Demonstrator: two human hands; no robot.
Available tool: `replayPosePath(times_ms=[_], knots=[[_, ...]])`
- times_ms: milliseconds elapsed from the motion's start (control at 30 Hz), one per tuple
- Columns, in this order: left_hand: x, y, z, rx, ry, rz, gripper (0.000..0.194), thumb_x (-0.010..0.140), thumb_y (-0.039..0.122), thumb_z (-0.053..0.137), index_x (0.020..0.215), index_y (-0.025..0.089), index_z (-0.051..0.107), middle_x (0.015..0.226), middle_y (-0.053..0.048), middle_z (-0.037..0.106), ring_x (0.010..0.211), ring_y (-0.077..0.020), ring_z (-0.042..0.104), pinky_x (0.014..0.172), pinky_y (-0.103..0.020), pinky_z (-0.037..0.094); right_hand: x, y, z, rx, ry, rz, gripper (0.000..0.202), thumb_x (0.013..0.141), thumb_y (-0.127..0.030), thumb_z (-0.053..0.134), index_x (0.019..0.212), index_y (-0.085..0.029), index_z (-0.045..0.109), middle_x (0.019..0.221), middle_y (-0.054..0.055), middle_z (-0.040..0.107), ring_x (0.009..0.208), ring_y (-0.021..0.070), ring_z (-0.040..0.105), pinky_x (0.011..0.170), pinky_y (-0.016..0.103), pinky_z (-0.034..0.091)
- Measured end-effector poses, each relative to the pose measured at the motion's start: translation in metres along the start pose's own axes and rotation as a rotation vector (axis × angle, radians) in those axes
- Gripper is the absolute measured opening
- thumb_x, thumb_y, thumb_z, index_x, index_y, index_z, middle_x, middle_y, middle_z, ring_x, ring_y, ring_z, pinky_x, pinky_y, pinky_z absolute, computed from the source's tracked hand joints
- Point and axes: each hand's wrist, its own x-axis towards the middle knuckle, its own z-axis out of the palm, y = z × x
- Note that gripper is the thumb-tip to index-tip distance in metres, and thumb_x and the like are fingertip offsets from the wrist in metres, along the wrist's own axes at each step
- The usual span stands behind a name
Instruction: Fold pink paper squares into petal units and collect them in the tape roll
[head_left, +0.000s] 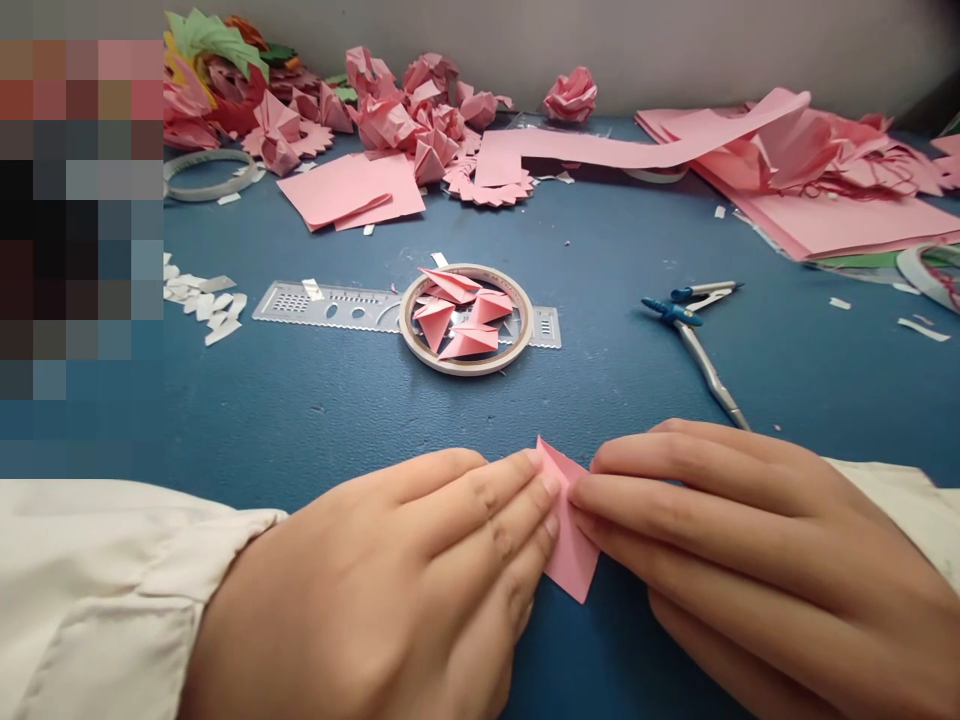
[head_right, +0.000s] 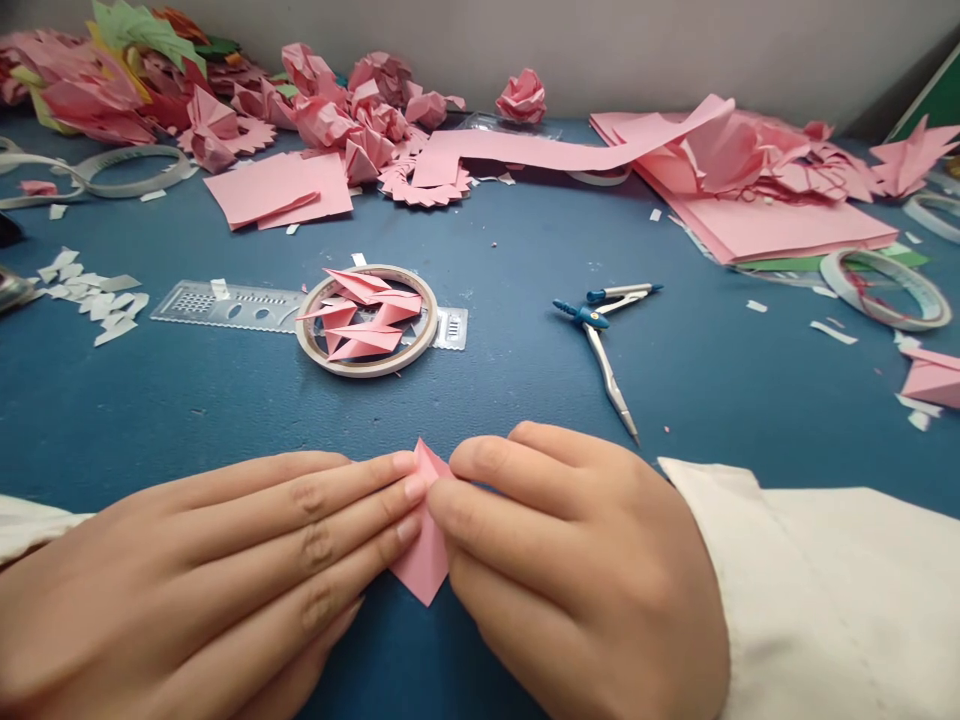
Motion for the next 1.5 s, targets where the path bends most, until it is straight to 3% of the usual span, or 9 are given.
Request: replayPosePath(times_ms=[133, 267, 367, 500, 633, 800, 1000, 1300, 1500], knots=[[0.003, -0.003, 0.004, 0.030, 0.064, 0.026, 0.059, 0.124, 0.006, 0.035, 0.113, 0.012, 0.092, 0.135, -0.010, 0.091, 0.132, -0.0199, 0.086, 0.117, -0.030, 0.071, 0.000, -0.003, 0.005, -0.009, 0.047, 0.054, 0.058, 0.119, -0.001, 0.041, 0.073, -0.024, 0.065, 0.088, 0.004, 0.079, 0.086, 0.0187, 0.073, 0.072, 0.038, 0.057], [0.002, -0.001, 0.003, -0.008, -0.006, -0.017, 0.037, 0.120, 0.024, 0.059, 0.143, 0.019, 0.087, 0.144, -0.012, 0.088, 0.143, -0.0299, 0.081, 0.125, -0.043, 0.069, 0.006, 0.004, -0.007, -0.031, -0.064, -0.079, 0.058, 0.117, 0.001, 0.043, 0.070, -0.025, 0.066, 0.092, 0.005, 0.081, 0.091, 0.0190, 0.075, 0.075, 0.037, 0.060], [0.002, 0.003, 0.004, 0.003, -0.023, -0.063, 0.044, 0.112, 0.044, 0.073, 0.149, 0.023, 0.085, 0.152, -0.015, 0.084, 0.149, -0.0399, 0.076, 0.127, -0.056, 0.068, 0.004, 0.006, -0.013, -0.024, -0.102, -0.081, 0.052, 0.116, -0.002, 0.049, 0.074, -0.025, 0.070, 0.096, 0.005, 0.082, 0.095, 0.0191, 0.076, 0.077, 0.035, 0.062], [0.002, 0.006, 0.007, 0.003, -0.024, -0.076, 0.049, 0.111, 0.050, 0.074, 0.151, 0.024, 0.084, 0.154, -0.016, 0.083, 0.150, -0.0416, 0.075, 0.127, -0.058, 0.067, -0.013, 0.001, -0.013, -0.007, -0.093, 0.069, 0.026, 0.118, -0.041, 0.071, 0.098, -0.029, 0.084, 0.103, 0.008, 0.082, 0.100, 0.0263, 0.079, 0.079, 0.038, 0.068], [0.000, 0.001, 0.003, -0.006, -0.020, -0.063, 0.040, 0.113, 0.038, 0.073, 0.148, 0.025, 0.086, 0.150, -0.013, 0.085, 0.148, -0.0374, 0.078, 0.128, -0.052, 0.068, -0.026, -0.004, -0.012, -0.004, -0.099, 0.106, 0.037, 0.115, -0.062, 0.072, 0.105, -0.030, 0.086, 0.104, 0.011, 0.082, 0.101, 0.0299, 0.079, 0.078, 0.041, 0.070], [0.000, -0.005, -0.004, 0.004, -0.003, 0.018, 0.042, 0.123, 0.013, 0.051, 0.121, 0.017, 0.093, 0.135, -0.007, 0.091, 0.141, -0.0205, 0.082, 0.126, -0.030, 0.065, -0.011, -0.003, -0.011, 0.011, -0.083, 0.101, 0.023, 0.115, -0.043, 0.077, 0.098, -0.030, 0.086, 0.099, 0.008, 0.081, 0.094, 0.0274, 0.078, 0.078, 0.038, 0.068], [-0.001, 0.002, 0.007, 0.026, -0.046, -0.044, 0.044, 0.113, 0.047, 0.075, 0.148, 0.022, 0.085, 0.151, -0.016, 0.085, 0.149, -0.0401, 0.076, 0.127, -0.056, 0.067, 0.016, 0.000, -0.009, 0.080, -0.069, 0.004, 0.060, 0.112, 0.012, 0.042, 0.072, -0.019, 0.074, 0.080, 0.004, 0.077, 0.062, 0.0120, 0.069, 0.065, 0.028, 0.058], [-0.003, 0.006, 0.011, 0.036, -0.039, -0.069, 0.049, 0.112, 0.051, 0.074, 0.150, 0.021, 0.084, 0.153, -0.018, 0.083, 0.150, -0.0410, 0.076, 0.126, -0.057, 0.067, 0.019, -0.006, -0.009, 0.006, -0.047, -0.020, 0.065, 0.111, 0.015, 0.041, 0.065, -0.020, 0.070, 0.071, 0.000, 0.074, 0.055, 0.0103, 0.067, 0.061, 0.030, 0.057], [-0.003, -0.002, -0.001, 0.020, -0.007, -0.013, 0.035, 0.122, 0.020, 0.057, 0.131, 0.018, 0.091, 0.135, -0.010, 0.091, 0.142, -0.0268, 0.082, 0.127, -0.040, 0.066, 0.007, -0.012, 0.002, 0.164, 0.021, 0.173, 0.062, 0.123, -0.001, 0.035, 0.076, -0.020, 0.070, 0.080, 0.001, 0.077, 0.060, 0.0135, 0.065, 0.064, 0.038, 0.054]])
